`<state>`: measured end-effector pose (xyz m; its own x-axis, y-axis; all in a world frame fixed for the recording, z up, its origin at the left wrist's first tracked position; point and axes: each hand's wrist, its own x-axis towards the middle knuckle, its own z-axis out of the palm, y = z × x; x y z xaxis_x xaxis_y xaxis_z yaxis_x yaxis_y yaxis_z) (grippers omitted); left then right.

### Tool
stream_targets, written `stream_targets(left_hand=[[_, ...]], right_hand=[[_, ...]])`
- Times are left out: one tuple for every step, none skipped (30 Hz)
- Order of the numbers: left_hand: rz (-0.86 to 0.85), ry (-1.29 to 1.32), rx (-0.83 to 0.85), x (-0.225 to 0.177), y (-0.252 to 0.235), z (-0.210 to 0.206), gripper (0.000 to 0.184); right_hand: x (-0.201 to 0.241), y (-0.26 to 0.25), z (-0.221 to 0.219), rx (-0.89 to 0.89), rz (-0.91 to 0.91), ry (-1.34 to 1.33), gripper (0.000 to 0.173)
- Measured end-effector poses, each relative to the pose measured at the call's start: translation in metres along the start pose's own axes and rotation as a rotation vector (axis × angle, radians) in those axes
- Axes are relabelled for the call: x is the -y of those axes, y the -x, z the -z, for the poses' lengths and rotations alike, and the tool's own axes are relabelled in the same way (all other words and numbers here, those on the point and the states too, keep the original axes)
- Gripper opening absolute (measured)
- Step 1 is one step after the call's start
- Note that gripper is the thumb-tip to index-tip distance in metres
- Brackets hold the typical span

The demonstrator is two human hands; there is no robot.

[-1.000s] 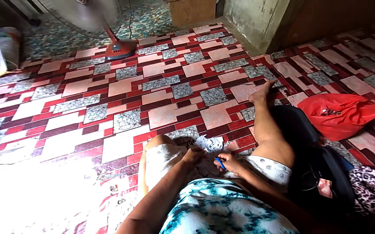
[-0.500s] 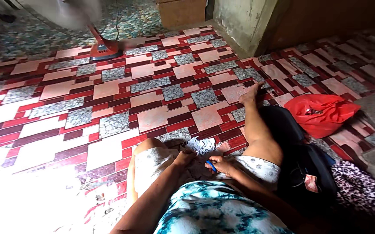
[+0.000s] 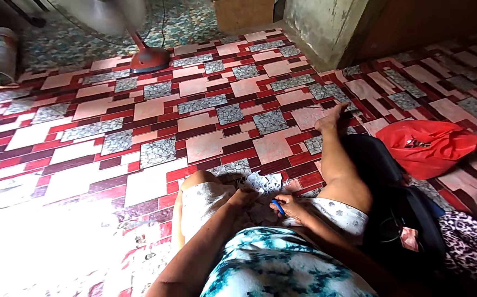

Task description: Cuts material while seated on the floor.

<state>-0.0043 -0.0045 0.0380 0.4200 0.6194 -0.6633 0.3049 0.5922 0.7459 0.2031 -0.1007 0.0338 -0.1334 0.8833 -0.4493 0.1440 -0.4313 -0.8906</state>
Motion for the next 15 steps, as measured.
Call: stream_targets(left_hand=[[0.01, 0.005, -0.004, 0.0, 0.0009, 0.0008, 0.019], [0.013, 0.008, -0.01, -0.0002, 0.002, 0.0011, 0.018], [0.008, 0.009, -0.014, -0.0006, 0.0031, 0.0013, 0.017], [0.0, 0.01, -0.015, -0.0011, 0.0039, 0.0013, 0.016], [-0.009, 0.013, -0.016, -0.0014, 0.0042, 0.0011, 0.015], [-0.014, 0.015, -0.018, -0.0015, 0.0043, 0.0008, 0.015], [-0.016, 0.018, -0.022, -0.0019, 0.0042, 0.0002, 0.014], [-0.018, 0.021, -0.027, -0.0027, 0.0043, -0.0004, 0.014], [-0.02, 0.023, -0.031, -0.0034, 0.0045, -0.0007, 0.014], [-0.021, 0.025, -0.034, -0.0039, 0.0047, -0.0009, 0.014], [-0.021, 0.027, -0.036, -0.004, 0.0047, -0.001, 0.014], [-0.022, 0.028, -0.036, -0.0038, 0.0044, -0.0011, 0.013], [-0.023, 0.029, -0.035, -0.0033, 0.004, -0.0009, 0.013], [-0.023, 0.028, -0.034, -0.003, 0.0039, -0.0008, 0.013], [-0.024, 0.024, -0.034, -0.0027, 0.0038, -0.0009, 0.013]], right_hand=[[-0.0007, -0.0002, 0.0001, -0.006, 0.006, -0.004, 0.025], [-0.0015, -0.0005, 0.0002, -0.008, 0.01, -0.001, 0.024], [-0.0018, -0.0006, 0.0003, -0.009, 0.014, 0.003, 0.024], [-0.0019, -0.0005, 0.0004, -0.013, 0.021, 0.002, 0.023], [-0.002, -0.0003, 0.0006, -0.018, 0.028, -0.003, 0.023], [-0.0011, 0.0003, 0.0011, -0.025, 0.025, -0.008, 0.024], [-0.0004, 0.0008, 0.0017, -0.033, 0.017, -0.01, 0.025], [-0.0001, 0.001, 0.0025, -0.041, 0.005, -0.009, 0.025], [0.0004, 0.0011, 0.0032, -0.044, -0.011, -0.006, 0.025], [0.0016, 0.0017, 0.0038, -0.036, -0.035, -0.003, 0.025], [0.0037, 0.0029, 0.0041, -0.022, -0.067, 0.001, 0.026], [0.0052, 0.0037, 0.0043, -0.006, -0.087, 0.007, 0.027], [0.0057, 0.0036, 0.0043, 0.009, -0.096, 0.014, 0.028], [0.0058, 0.0033, 0.004, 0.021, -0.097, 0.022, 0.028], [0.0054, 0.0028, 0.0036, 0.032, -0.093, 0.03, 0.027]])
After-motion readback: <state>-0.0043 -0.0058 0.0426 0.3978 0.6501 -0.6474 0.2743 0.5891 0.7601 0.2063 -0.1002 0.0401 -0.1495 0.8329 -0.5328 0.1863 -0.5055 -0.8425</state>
